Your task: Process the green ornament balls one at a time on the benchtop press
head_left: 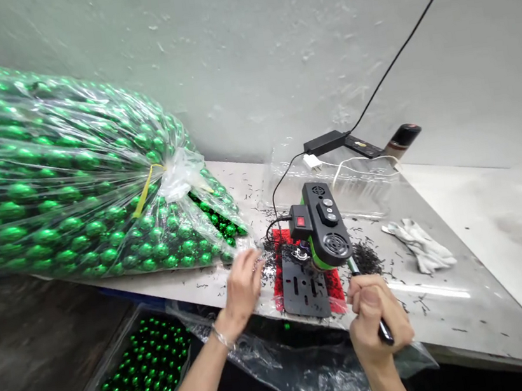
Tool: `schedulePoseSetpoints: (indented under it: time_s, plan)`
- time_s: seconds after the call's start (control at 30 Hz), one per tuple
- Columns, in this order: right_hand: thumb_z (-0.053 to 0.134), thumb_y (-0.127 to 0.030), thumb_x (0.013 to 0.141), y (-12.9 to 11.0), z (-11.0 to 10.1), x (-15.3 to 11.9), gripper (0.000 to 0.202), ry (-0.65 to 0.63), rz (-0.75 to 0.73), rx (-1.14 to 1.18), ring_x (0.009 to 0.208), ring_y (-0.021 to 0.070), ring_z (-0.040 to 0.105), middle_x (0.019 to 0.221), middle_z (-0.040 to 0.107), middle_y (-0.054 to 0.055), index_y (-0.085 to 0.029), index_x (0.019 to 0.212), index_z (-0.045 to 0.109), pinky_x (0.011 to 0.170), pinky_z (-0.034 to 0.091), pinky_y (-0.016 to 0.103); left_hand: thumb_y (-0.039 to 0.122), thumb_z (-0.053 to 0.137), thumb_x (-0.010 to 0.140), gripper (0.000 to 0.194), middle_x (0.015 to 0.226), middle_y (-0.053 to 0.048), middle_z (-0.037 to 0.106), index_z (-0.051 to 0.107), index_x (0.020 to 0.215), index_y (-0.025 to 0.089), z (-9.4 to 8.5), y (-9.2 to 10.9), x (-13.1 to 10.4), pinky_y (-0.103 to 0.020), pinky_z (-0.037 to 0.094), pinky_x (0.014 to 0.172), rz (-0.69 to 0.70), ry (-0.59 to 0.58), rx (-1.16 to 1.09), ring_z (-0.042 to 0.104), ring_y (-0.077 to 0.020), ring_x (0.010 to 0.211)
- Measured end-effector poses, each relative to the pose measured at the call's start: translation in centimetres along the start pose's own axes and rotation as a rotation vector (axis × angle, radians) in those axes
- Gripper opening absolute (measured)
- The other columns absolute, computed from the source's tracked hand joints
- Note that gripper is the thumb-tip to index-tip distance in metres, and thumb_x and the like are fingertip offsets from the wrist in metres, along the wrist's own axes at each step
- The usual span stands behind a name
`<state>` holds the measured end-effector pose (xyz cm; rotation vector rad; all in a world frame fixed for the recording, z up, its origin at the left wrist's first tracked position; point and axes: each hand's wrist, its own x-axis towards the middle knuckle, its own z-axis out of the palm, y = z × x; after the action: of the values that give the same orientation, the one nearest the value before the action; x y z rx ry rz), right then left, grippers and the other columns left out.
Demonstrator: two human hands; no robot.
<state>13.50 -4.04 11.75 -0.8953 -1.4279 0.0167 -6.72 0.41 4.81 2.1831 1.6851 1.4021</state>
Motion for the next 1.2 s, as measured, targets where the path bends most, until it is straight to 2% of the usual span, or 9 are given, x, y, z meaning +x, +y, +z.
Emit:
schedulePoseSetpoints:
  time_s: [0.13,0.27,0.4,0.53,0.6,0.73,0.87,1.03,1.2]
  plan:
    - [0.047,-0.005,0.091,0.0,-0.1,0.0,0.032,-0.018,0.002,-0.022,0.059,0.0109,0.051,0.061,0.050,-0.002,-0.019,0.063,0.043,0.055,0.037,0.027,0.003,0.051,0.091,0.015,0.096,-0.014,0.067,0.063,0.093,0.013,0.0,-4.1,7.3,-0.045,0.051,0.091,-0.229,-0.150,0.222,0.063,-0.0275,0.099]
    - [0.047,-0.005,0.091,0.0,-0.2,-0.2,0.032,-0.024,-0.011,-0.032,0.059,0.0119,0.052,0.062,0.050,-0.002,-0.020,0.063,0.043,0.054,0.036,0.028,-0.001,0.053,0.085,0.024,0.071,-0.006,0.058,0.051,0.070,0.018,1.1,-6.3,9.1,-0.045,0.048,0.093,-0.290,-0.173,0.193,0.062,-0.0271,0.092]
    - [0.046,-0.006,0.091,0.1,-0.2,-0.2,0.032,-0.011,-0.013,-0.048,0.059,0.0131,0.053,0.060,0.049,-0.002,-0.021,0.063,0.044,0.054,0.036,0.028,0.003,0.062,0.081,0.028,0.064,-0.003,0.055,0.047,0.065,0.020,1.4,-6.8,8.9,-0.046,0.047,0.094,-0.344,-0.173,0.116,0.063,-0.0283,0.092]
    - [0.047,-0.005,0.091,0.0,-0.2,-0.2,0.031,-0.016,-0.021,-0.046,0.060,0.0131,0.053,0.059,0.047,-0.002,-0.020,0.064,0.044,0.053,0.037,0.028,0.018,0.068,0.082,0.009,0.078,-0.006,0.066,0.062,0.088,0.014,-0.3,-6.2,8.6,-0.047,0.051,0.093,-0.399,-0.150,0.028,0.067,-0.0298,0.094]
    - [0.047,-0.004,0.090,0.0,-0.1,-0.2,0.031,-0.018,-0.022,-0.047,0.060,0.0127,0.053,0.060,0.047,-0.002,-0.020,0.064,0.044,0.054,0.037,0.028,0.031,0.065,0.088,0.024,0.090,-0.008,0.071,0.063,0.105,0.014,-1.1,-5.4,7.9,-0.043,0.055,0.089,-0.486,-0.136,-0.198,0.070,-0.0266,0.092]
    - [0.047,-0.005,0.091,0.1,-0.1,-0.3,0.031,-0.003,-0.014,-0.051,0.060,0.0118,0.052,0.062,0.049,-0.002,-0.020,0.064,0.044,0.054,0.037,0.028,0.037,0.068,0.084,0.033,0.109,-0.010,0.073,0.062,0.110,0.017,-0.5,-2.6,4.5,-0.040,0.058,0.091,-0.804,-0.143,-1.010,0.073,-0.0217,0.094]
    - [0.047,-0.006,0.091,0.2,-0.2,-0.5,0.031,-0.008,-0.008,-0.069,0.060,0.0115,0.052,0.062,0.051,-0.002,-0.020,0.064,0.044,0.056,0.038,0.028,0.034,0.074,0.081,0.030,0.104,-0.010,0.075,0.066,0.105,0.017,2.3,0.0,0.9,-0.038,0.060,0.088,-0.983,-0.191,-1.156,0.074,-0.0208,0.092]
    - [0.047,-0.007,0.092,0.2,-0.3,-0.5,0.030,-0.041,-0.010,-0.075,0.061,0.0117,0.053,0.063,0.050,-0.002,-0.020,0.065,0.044,0.057,0.039,0.028,0.036,0.074,0.080,0.037,0.104,-0.009,0.076,0.071,0.112,0.017,5.0,1.7,-1.3,-0.035,0.058,0.087,-0.789,-0.323,-0.885,0.071,-0.0214,0.096]
    - [0.046,-0.009,0.092,0.2,-0.4,-0.7,0.030,-0.041,-0.004,-0.073,0.060,0.0120,0.052,0.065,0.052,-0.002,-0.021,0.065,0.046,0.056,0.039,0.028,0.034,0.075,0.080,0.033,0.098,-0.006,0.076,0.074,0.112,0.023,5.7,2.9,-2.1,-0.040,0.055,0.090,-0.451,-0.352,-0.495,0.069,-0.0230,0.092]
